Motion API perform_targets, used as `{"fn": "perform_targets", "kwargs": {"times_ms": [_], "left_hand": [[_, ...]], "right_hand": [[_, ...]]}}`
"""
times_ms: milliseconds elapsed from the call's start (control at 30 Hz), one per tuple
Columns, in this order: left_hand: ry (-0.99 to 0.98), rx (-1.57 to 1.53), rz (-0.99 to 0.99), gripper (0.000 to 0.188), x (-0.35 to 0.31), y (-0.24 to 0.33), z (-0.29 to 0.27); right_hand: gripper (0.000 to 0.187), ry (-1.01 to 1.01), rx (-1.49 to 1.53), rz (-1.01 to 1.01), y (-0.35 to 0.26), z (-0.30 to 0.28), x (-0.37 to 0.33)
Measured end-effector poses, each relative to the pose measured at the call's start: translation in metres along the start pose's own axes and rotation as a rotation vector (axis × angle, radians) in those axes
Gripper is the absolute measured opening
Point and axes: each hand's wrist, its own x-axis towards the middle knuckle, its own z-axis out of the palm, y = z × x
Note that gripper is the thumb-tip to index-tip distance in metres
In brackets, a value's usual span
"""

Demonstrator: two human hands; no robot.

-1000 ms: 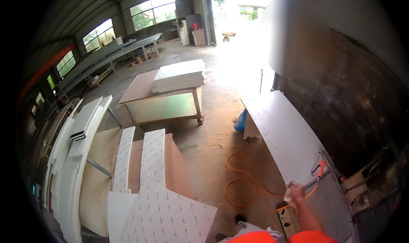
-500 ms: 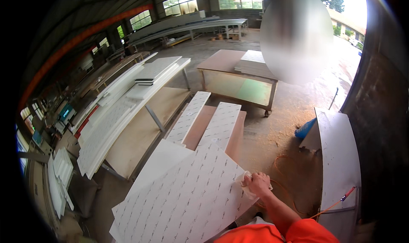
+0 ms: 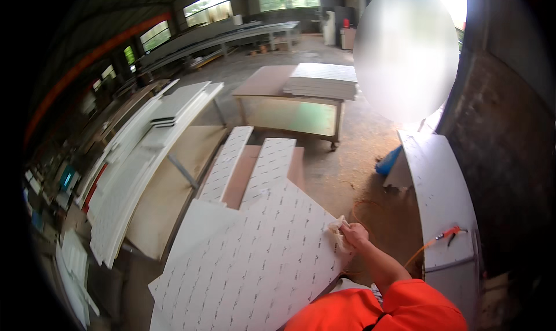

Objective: The person cleans several white panels by hand with a cloth and a spray liquid, turning them over and stacking them on a table.

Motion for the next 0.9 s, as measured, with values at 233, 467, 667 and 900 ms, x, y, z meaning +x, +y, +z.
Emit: {"fn": "perform_targets", "kwargs": {"times_ms": [233,467,667,900], "left_hand": [[-0.134,-0.201,0.035,0.061,0.079,0.174,0.012],[-0.287,-0.451,0.103,0.064,0.103,0.426,0.022],[-0.554,-0.712,0.222,0.066,0.034,0.683,0.038],[-0.726,-0.623,0.34,0.062,-0.135,0.931,0.04]], "right_hand": [[0.066,0.098,0.088,0.142,0.081,-0.074,0.024],[0.073,0.29,0.243,0.415,0.23,-0.152,0.083],[0.067,0.487,0.246,0.632,0.328,-0.269,0.106],[0.062,0.659,0.073,0.812,0.463,-0.372,0.146]]}}
